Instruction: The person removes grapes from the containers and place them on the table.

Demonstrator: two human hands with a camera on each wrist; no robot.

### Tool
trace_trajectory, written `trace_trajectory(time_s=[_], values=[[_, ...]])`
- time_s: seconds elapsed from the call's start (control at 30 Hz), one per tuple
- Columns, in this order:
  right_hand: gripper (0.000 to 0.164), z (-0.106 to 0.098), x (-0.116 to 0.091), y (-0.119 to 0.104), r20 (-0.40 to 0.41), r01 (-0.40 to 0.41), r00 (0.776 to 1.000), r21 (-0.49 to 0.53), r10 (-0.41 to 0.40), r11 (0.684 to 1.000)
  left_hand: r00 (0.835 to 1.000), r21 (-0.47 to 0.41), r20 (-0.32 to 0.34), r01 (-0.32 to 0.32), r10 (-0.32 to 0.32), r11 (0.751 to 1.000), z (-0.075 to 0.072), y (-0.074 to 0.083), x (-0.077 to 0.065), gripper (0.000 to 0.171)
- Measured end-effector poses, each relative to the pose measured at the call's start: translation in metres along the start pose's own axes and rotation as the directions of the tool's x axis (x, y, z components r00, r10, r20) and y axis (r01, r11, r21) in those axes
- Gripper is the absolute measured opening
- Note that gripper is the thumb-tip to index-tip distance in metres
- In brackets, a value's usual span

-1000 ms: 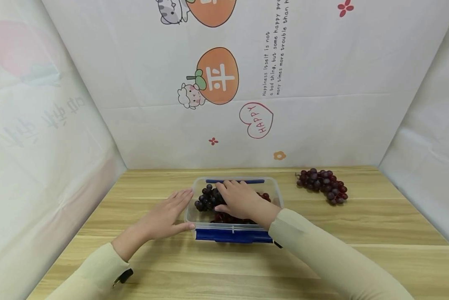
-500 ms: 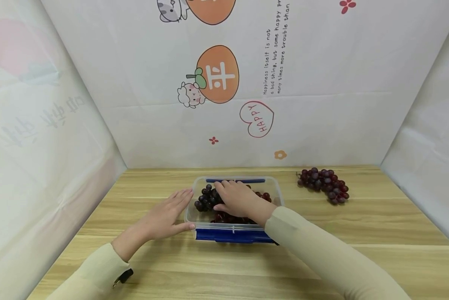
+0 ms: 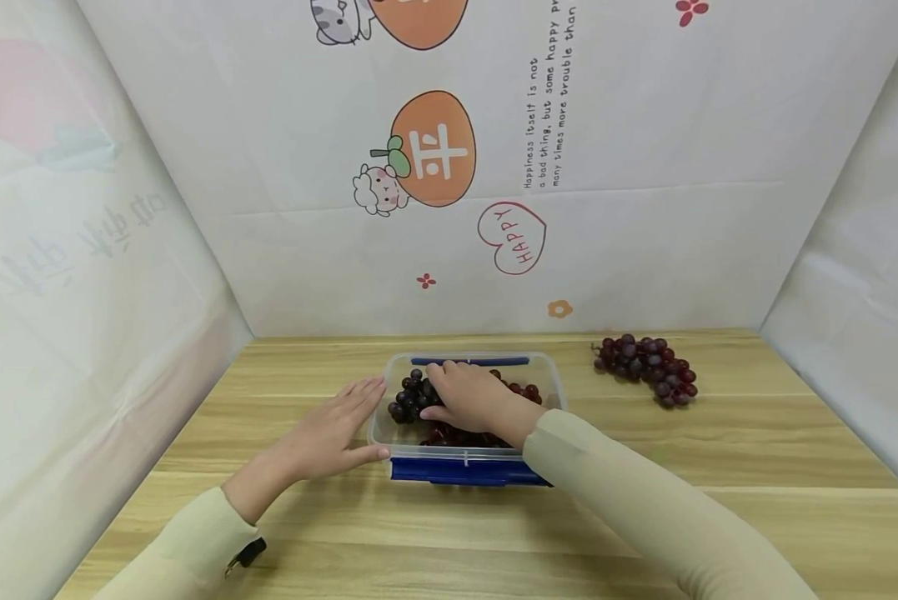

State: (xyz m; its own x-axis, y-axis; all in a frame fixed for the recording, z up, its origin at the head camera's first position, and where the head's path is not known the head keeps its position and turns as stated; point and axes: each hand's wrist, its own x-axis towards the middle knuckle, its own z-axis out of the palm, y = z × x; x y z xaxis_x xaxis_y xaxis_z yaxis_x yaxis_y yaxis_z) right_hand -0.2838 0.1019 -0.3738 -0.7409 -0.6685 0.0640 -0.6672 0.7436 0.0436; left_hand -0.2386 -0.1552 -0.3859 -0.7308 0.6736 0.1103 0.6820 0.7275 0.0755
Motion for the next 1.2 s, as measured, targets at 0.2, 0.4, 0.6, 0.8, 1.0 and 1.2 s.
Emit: trace_trajectory(time_s=[0.2,0.4,0.6,0.8,1.0,1.2], values=[[0.064,0.0016,0.0021,-0.0011,-0.002,-0.01,1.0,-0.021,0.01,1.0,1.0,0.003,-0.001,-0.003,0.003,1.0,-0.0002,0.0003,0.0,0.097],[0.051,0.0037,0.0037,-0.0013,-0.021,0.003,1.0,-0.024,-0.003,1.0,1.0,0.003,0.002,-0.002,0.002,1.0,0.0005,-0.0002,0.0003,0.097],[0.045,0.0052,0.0045,-0.0011,-0.044,0.022,0.999,-0.043,-0.024,0.999,1.0,0.004,0.0,-0.003,0.003,1.0,0.001,-0.0007,0.0004,0.097],[0.045,0.0052,0.0038,-0.0026,-0.08,0.033,0.996,-0.122,-0.043,0.992,1.0,-0.005,-0.003,-0.002,0.002,1.0,0.0013,-0.0012,0.0001,0.096],[0.045,0.0049,0.0022,-0.0038,-0.129,0.063,0.988,-0.19,-0.089,0.98,1.0,-0.002,0.0,0.0,0.0,1.0,0.0015,-0.0009,0.0004,0.096],[0.046,0.0031,0.0,-0.0051,-0.175,0.098,0.974,-0.254,-0.146,0.962,1.0,-0.005,0.008,0.009,-0.009,1.0,0.0004,0.0001,0.0001,0.096]])
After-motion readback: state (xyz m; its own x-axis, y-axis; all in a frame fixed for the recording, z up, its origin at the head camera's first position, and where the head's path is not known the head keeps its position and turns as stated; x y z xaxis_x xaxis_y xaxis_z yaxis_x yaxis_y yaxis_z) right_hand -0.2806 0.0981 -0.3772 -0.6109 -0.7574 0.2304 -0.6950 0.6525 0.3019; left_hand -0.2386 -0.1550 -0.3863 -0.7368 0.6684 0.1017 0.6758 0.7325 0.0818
